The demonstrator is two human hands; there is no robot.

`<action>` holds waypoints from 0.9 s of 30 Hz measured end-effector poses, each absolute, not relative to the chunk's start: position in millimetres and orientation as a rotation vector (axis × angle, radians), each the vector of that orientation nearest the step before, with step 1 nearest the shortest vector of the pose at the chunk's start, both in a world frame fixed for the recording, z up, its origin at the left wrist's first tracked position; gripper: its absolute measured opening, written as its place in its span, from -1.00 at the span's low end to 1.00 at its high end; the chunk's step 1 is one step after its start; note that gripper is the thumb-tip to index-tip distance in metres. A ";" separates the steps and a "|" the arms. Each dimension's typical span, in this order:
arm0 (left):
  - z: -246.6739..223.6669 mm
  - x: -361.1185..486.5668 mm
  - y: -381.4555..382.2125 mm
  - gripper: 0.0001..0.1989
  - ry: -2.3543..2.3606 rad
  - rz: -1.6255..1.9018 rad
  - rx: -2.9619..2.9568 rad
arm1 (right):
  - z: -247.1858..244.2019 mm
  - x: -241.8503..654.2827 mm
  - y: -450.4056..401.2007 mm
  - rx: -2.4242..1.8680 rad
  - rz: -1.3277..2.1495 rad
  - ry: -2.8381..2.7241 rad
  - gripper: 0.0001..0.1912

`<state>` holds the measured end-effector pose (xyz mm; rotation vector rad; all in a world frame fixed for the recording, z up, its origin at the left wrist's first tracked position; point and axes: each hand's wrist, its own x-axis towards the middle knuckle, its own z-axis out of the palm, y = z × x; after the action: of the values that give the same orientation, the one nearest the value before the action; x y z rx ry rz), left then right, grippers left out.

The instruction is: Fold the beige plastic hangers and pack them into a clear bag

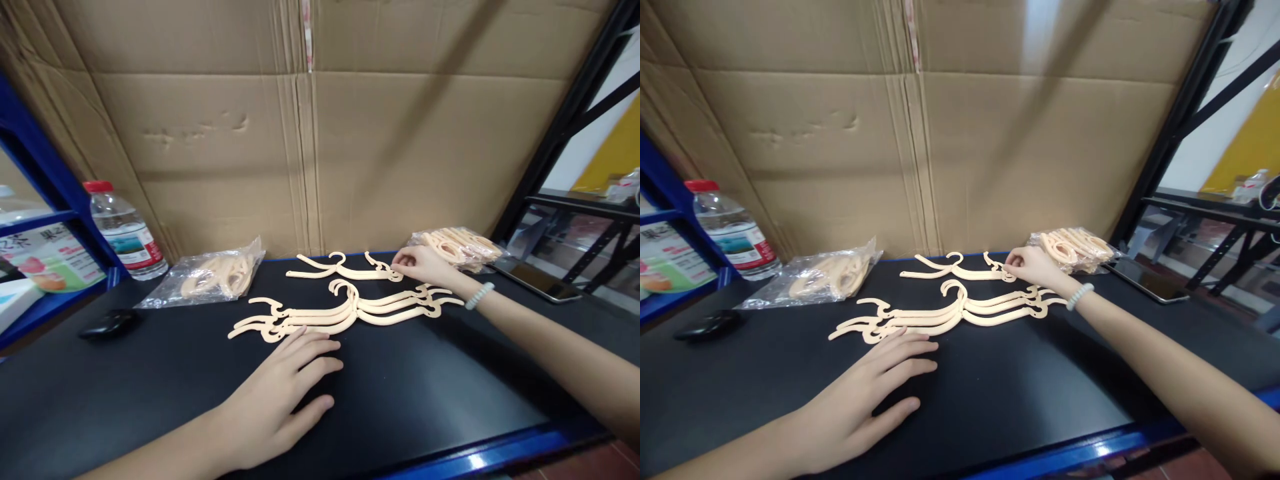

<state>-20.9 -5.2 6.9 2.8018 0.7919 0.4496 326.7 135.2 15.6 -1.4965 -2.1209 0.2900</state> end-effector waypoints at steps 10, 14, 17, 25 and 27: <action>4.8 -18.7 -8.9 -0.58 0.723 0.621 2.794 | 23.6 302.4 200.8 -1.780 0.394 -2.278 -0.78; 6.7 -19.3 -10.6 -0.57 0.686 0.681 2.817 | 18.3 301.7 207.1 -1.774 0.480 -2.185 -0.79; 7.9 -20.5 -11.7 -0.56 0.656 0.716 2.827 | 20.4 302.5 204.9 -1.714 0.547 -2.033 -0.77; 2.4 -16.5 -10.4 -0.79 0.805 1.090 2.333 | 43.4 266.1 144.8 -1.143 1.040 -1.743 -0.78; 1.9 -12.4 -8.0 -0.85 0.852 1.122 2.076 | 47.7 248.7 119.2 -1.014 1.189 -1.729 -0.77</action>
<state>-12.4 -8.0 1.9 2.0761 0.8517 1.1221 248.7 119.2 47.7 -1.0141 -1.7286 1.1887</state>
